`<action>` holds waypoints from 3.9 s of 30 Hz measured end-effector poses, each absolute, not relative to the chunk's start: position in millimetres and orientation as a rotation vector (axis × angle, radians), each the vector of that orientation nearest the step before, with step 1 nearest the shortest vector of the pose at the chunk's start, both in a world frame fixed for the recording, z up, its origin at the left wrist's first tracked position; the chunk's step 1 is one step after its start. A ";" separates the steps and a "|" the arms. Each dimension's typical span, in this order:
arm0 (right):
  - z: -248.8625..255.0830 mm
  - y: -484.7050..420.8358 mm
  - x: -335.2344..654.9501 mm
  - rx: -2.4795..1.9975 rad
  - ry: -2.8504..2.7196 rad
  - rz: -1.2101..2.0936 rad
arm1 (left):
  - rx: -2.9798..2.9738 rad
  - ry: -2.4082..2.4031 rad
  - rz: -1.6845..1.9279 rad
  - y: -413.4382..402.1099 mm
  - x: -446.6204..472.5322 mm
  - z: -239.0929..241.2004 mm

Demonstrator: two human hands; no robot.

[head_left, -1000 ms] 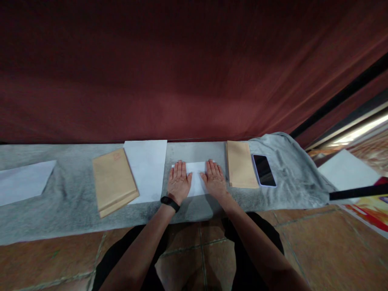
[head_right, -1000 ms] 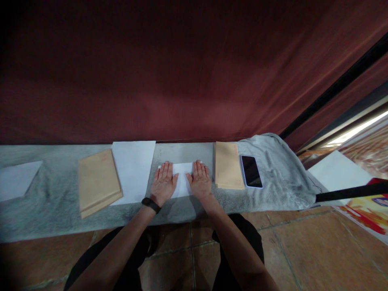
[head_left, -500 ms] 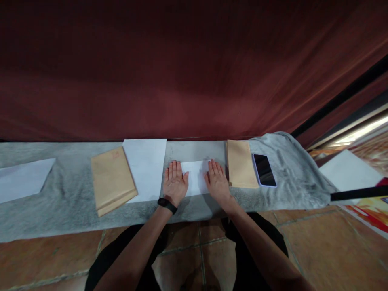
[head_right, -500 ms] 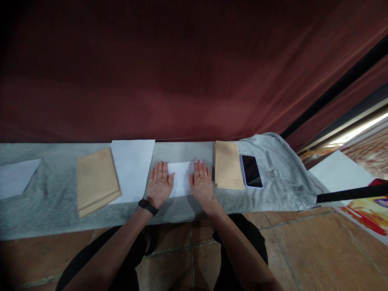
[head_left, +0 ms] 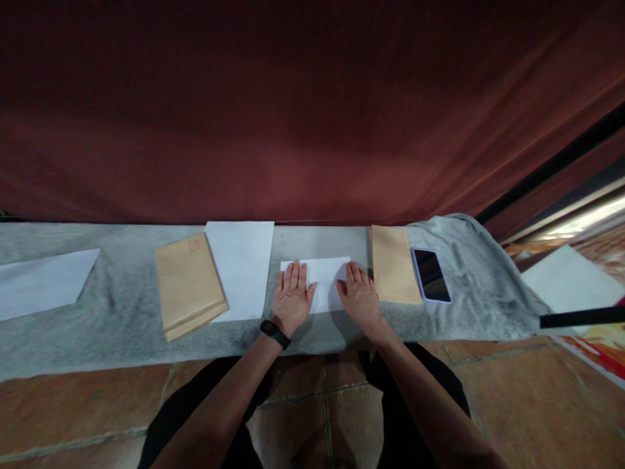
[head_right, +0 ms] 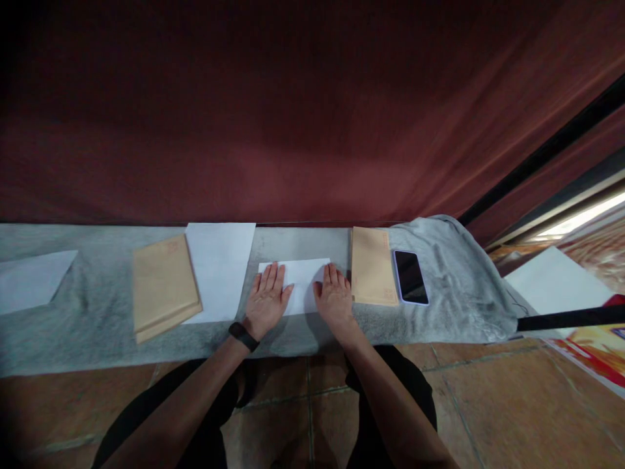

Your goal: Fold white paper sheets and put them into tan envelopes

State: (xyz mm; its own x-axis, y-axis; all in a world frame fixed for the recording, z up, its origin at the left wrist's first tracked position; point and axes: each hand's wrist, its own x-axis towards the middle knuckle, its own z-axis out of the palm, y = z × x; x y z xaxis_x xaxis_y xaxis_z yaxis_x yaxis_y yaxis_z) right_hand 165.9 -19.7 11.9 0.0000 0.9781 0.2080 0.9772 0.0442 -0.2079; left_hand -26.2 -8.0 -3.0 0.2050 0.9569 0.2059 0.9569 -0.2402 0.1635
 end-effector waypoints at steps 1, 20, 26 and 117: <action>15.9 -19.1 168.2 -2.021 -2.032 0.025 | 2.442 1.945 0.406 -8.3 -26.3 -2.6; 58.7 1.9 197.0 -1.523 -1.646 0.337 | 2.142 1.757 0.934 -1.4 -26.6 19.5; 83.4 -19.7 209.2 -1.071 -1.697 -0.276 | 1.951 1.510 1.492 5.5 -44.3 56.2; 29.3 -14.7 171.1 -2.027 -2.054 0.232 | 1.734 1.915 0.535 6.7 -38.9 37.1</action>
